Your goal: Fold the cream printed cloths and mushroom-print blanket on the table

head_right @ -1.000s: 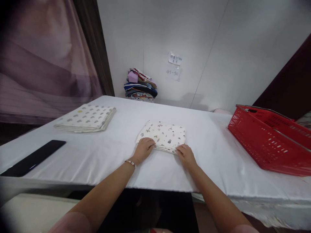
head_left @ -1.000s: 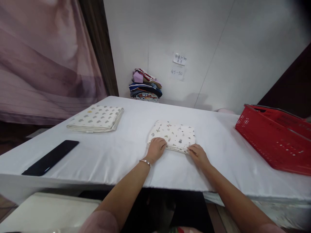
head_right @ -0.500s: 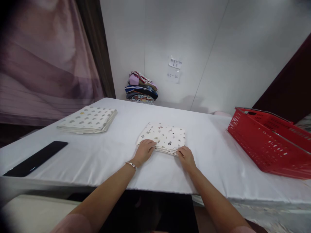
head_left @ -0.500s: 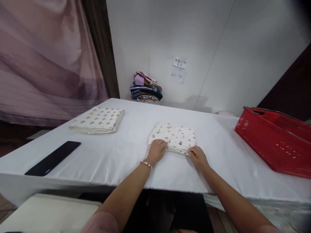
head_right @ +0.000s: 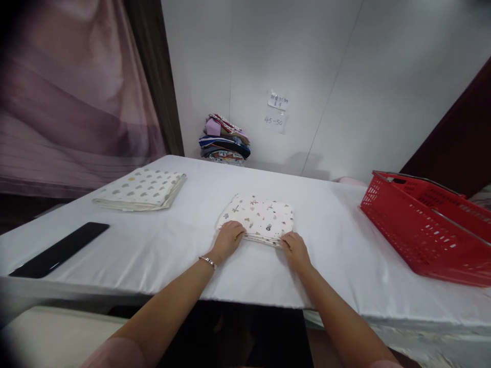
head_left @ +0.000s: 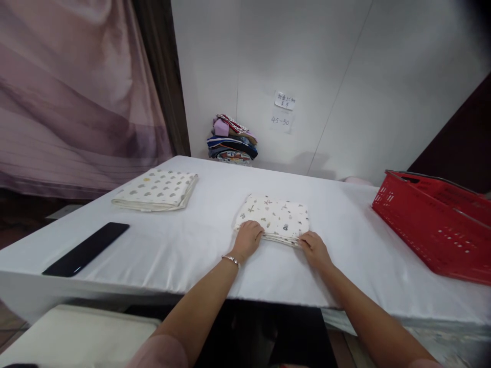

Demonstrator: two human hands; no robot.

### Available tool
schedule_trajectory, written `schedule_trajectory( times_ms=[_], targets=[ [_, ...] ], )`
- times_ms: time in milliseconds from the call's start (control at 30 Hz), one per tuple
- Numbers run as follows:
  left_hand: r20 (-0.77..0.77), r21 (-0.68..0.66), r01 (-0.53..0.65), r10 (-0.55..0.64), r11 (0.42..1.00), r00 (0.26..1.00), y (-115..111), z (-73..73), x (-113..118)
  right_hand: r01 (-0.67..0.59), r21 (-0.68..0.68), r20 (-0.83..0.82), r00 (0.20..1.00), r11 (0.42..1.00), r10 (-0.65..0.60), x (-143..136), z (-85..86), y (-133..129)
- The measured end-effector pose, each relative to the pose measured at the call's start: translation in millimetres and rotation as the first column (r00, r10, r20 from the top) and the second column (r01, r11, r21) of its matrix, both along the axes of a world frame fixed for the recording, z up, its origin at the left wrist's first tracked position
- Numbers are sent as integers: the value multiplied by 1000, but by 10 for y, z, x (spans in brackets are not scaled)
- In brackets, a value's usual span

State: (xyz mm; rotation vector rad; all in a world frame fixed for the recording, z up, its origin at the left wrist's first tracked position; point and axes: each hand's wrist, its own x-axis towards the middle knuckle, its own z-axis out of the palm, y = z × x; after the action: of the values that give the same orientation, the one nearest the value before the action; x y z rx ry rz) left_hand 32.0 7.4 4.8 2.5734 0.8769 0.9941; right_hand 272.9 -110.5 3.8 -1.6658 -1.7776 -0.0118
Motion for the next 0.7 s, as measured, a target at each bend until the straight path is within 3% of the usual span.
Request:
schedule_trajectory(
  times_ms=[233, 433, 700],
  targets=[
    [-13, 62, 18, -17, 998, 1000, -2, 10, -5, -20, 75, 164, 986, 997, 8, 18, -57, -51],
    [-11, 63, 27, -27, 998, 1000, -12, -9, 13, -40, 116, 194, 981, 992, 17, 25, -96, -55],
    [-40, 27, 49, -48, 998, 998, 4, -58, 26, -41, 22, 220, 975, 999, 35, 38, -76, -42]
  ],
)
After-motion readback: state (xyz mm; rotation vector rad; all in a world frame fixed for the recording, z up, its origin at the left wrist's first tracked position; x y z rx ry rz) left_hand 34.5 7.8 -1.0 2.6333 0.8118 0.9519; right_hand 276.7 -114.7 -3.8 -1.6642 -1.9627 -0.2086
